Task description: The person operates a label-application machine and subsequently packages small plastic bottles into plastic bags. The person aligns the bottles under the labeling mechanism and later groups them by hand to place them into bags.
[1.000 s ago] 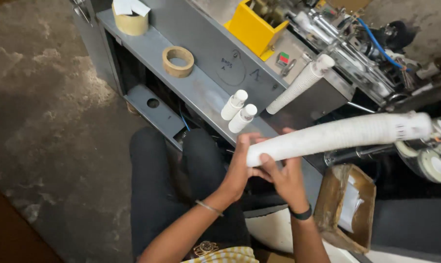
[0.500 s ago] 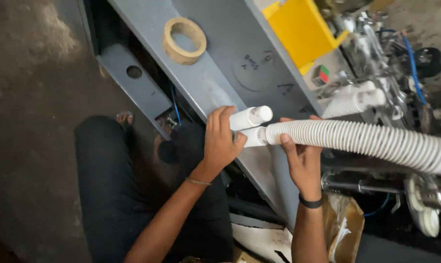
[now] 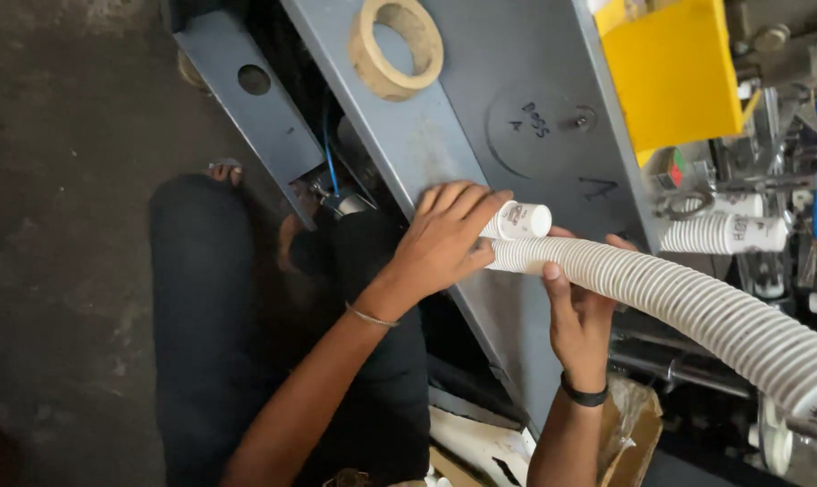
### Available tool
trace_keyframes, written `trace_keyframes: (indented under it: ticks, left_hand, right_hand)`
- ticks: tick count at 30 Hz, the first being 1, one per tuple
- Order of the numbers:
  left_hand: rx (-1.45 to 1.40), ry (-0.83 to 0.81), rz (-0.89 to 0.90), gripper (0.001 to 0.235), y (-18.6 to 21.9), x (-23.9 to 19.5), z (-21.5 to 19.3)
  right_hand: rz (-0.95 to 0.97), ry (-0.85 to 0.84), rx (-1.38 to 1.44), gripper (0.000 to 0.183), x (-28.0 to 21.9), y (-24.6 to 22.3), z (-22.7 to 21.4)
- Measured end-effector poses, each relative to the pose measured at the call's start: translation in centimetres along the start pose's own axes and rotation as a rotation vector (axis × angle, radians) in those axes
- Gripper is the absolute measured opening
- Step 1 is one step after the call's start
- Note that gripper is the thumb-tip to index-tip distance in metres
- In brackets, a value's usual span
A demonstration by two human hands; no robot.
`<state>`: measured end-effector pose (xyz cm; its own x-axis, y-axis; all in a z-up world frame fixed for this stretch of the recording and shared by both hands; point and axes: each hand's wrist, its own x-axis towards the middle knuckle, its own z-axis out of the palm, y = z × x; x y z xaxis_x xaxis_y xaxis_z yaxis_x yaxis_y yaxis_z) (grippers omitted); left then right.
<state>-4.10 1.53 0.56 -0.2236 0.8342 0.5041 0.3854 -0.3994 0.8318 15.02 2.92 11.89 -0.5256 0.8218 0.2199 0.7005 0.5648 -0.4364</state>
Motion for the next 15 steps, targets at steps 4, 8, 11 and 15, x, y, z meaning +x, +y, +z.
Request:
trace_keyframes:
  ticks: [4, 8, 11, 15]
  left_hand:
    - [0.1, 0.119, 0.039, 0.064, -0.9, -0.1, -0.3]
    - [0.177, 0.292, 0.044, 0.066, 0.3, -1.1, -1.0]
    - [0.124, 0.451, -0.023, 0.053, 0.2, -2.6, 1.4]
    - [0.069, 0.333, 0.09, 0.051, 1.3, -2.7, 2.9]
  right_hand:
    - [0.097, 0.024, 0.3, 0.068, 1.6, -2.0, 1.1]
    - [0.111, -0.002, 0.259, 0.064, 2.2, -1.7, 1.4]
    - [0.108, -0.001, 0.238, 0.066, 2.3, -1.5, 1.4]
    - [0.086, -0.003, 0.263, 0.067, 2.0, -0.9, 1.3]
